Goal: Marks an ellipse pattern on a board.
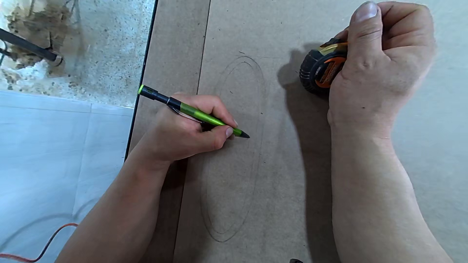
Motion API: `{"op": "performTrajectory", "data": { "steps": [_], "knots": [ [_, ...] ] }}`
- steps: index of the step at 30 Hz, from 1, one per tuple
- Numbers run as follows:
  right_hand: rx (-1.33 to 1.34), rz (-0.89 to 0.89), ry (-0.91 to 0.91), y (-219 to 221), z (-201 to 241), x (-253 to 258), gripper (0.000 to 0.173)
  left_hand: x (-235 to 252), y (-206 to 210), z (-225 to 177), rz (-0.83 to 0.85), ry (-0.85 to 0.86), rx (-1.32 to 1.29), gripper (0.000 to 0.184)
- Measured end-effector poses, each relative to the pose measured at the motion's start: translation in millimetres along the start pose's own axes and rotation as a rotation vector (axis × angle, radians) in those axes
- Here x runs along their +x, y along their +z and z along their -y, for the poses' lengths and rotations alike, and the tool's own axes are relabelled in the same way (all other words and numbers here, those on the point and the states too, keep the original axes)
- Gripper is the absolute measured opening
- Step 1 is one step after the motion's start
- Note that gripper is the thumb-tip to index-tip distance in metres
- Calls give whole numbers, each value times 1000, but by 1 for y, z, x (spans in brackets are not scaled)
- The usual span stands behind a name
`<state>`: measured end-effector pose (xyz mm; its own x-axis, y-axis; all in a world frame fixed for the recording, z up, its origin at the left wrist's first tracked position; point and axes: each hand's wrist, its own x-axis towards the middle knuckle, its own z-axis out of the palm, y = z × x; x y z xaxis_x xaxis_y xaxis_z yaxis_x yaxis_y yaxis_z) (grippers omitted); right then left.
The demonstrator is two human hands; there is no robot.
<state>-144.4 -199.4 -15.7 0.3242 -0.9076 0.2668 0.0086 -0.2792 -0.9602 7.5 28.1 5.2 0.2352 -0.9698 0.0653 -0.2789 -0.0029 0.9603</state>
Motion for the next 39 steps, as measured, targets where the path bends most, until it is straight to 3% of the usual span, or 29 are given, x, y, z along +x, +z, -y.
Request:
{"op": "performTrajectory", "data": {
  "steps": [12,19,24,31,36,39],
  "knots": [
    [-2,-3,23,0,2,-2,11,4,5,4,-158,-15,-48,8],
    [-11,-13,29,0,2,-2,10,24,-14,7,79,27,-37,5],
    [-28,-5,19,0,3,-1,11,19,-13,2,123,3,-27,5],
    [-19,-5,19,0,3,-2,11,17,-8,8,-30,23,-30,7],
    [-24,-3,22,0,3,-2,12,19,-10,5,27,16,-30,6],
    [-21,-3,23,0,4,-2,11,18,-7,7,-41,2,-53,8]
  ]
}}
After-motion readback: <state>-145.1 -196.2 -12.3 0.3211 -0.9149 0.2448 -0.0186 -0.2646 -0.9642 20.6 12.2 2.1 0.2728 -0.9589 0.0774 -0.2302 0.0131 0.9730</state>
